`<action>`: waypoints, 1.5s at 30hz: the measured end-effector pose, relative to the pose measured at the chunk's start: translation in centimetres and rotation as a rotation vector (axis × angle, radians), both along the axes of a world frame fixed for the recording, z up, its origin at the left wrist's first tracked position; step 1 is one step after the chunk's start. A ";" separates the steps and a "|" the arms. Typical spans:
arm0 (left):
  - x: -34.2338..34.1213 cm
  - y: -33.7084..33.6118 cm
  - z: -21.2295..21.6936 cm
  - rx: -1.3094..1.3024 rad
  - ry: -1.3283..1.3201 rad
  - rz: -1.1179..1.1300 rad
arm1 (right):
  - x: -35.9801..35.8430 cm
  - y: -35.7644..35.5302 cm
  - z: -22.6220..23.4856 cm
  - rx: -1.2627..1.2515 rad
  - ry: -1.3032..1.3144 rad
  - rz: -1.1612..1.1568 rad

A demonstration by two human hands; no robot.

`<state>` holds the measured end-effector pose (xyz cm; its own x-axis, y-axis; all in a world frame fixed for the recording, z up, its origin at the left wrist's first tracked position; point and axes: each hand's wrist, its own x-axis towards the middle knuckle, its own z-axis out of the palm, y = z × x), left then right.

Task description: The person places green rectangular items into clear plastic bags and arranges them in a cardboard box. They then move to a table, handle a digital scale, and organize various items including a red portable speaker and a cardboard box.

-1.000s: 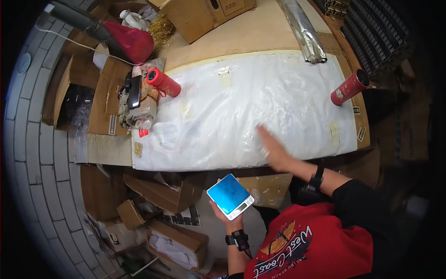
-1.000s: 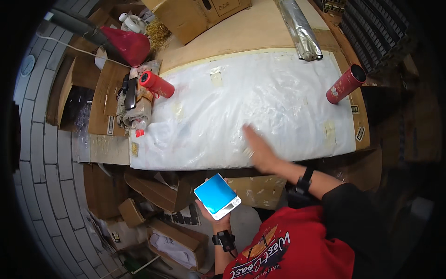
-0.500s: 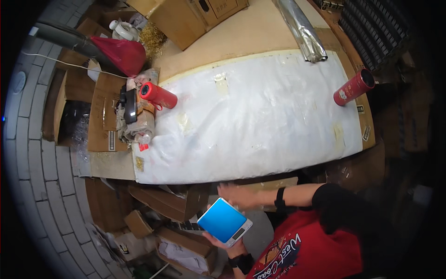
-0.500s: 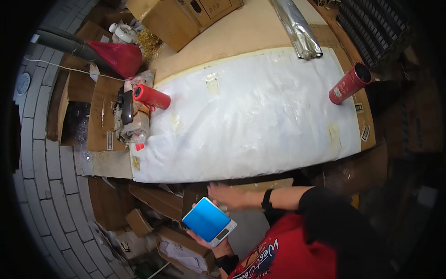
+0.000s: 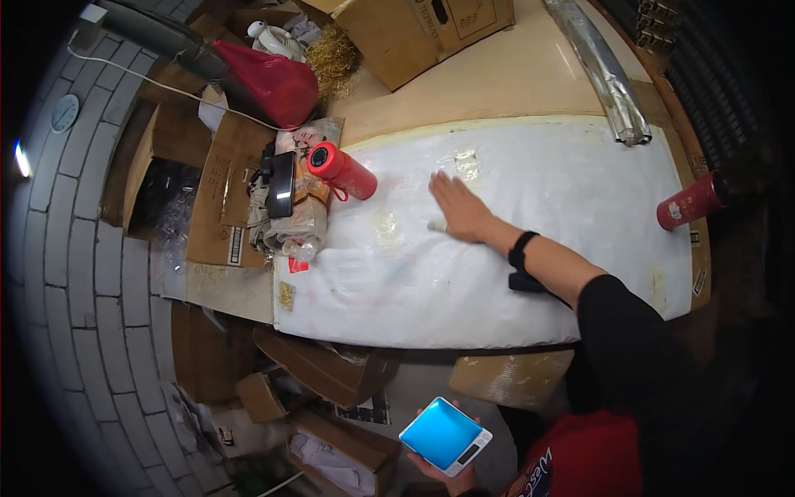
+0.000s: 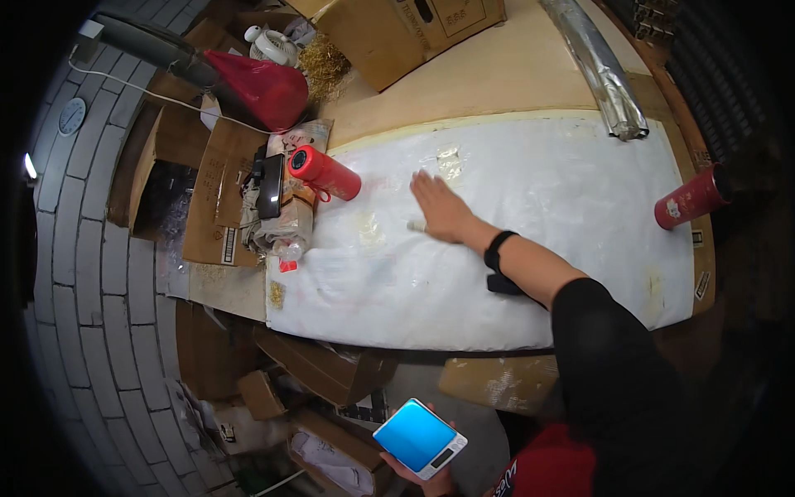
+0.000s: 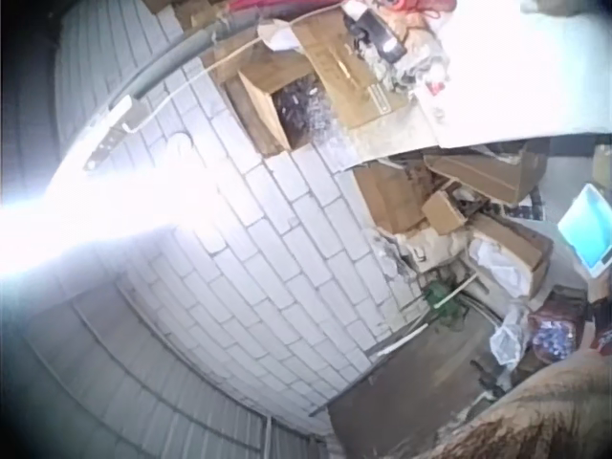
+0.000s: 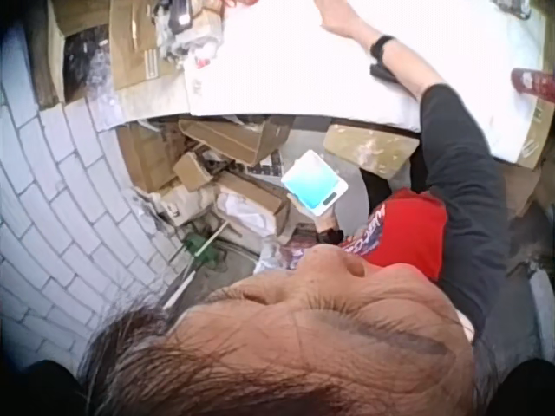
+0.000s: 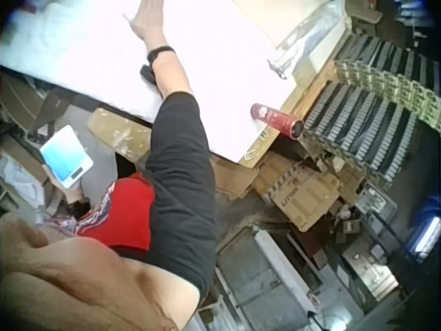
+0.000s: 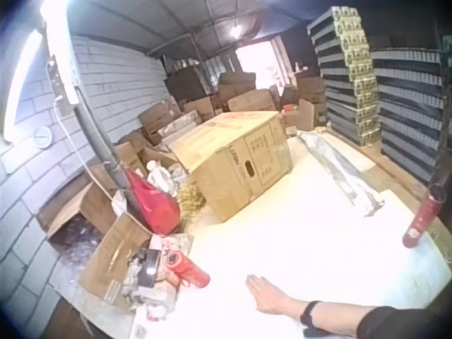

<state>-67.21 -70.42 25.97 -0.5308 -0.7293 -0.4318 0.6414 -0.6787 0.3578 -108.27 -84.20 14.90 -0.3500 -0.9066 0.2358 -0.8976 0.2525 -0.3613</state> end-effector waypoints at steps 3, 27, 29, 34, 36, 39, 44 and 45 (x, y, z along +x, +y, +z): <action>-0.7 -0.2 -0.7 -0.007 0.041 -0.058 | 6.2 1.3 -0.4 -0.012 -0.098 0.282; -11.2 0.8 0.8 0.031 -0.127 0.045 | 5.1 -3.0 -1.5 -0.038 -0.369 0.502; -12.4 -0.1 0.3 0.018 -0.154 -0.012 | 10.2 0.5 -1.4 0.003 -0.412 0.694; -19.7 -2.6 3.9 -0.176 -0.160 -0.091 | 15.8 8.5 -4.4 -0.159 -1.386 0.799; -21.3 -3.2 4.1 -0.144 -0.083 -0.106 | 14.9 12.1 -2.8 -0.064 -1.300 0.756; -23.3 -3.5 2.0 -0.016 -0.108 -0.114 | 12.7 18.1 1.1 0.070 -1.190 0.664; -28.7 -2.7 0.1 0.141 -0.062 -0.328 | 4.4 26.3 5.6 0.182 -1.466 0.198; -30.2 -2.2 -0.4 0.138 -0.086 -0.375 | 3.9 27.9 5.2 0.099 -1.497 0.117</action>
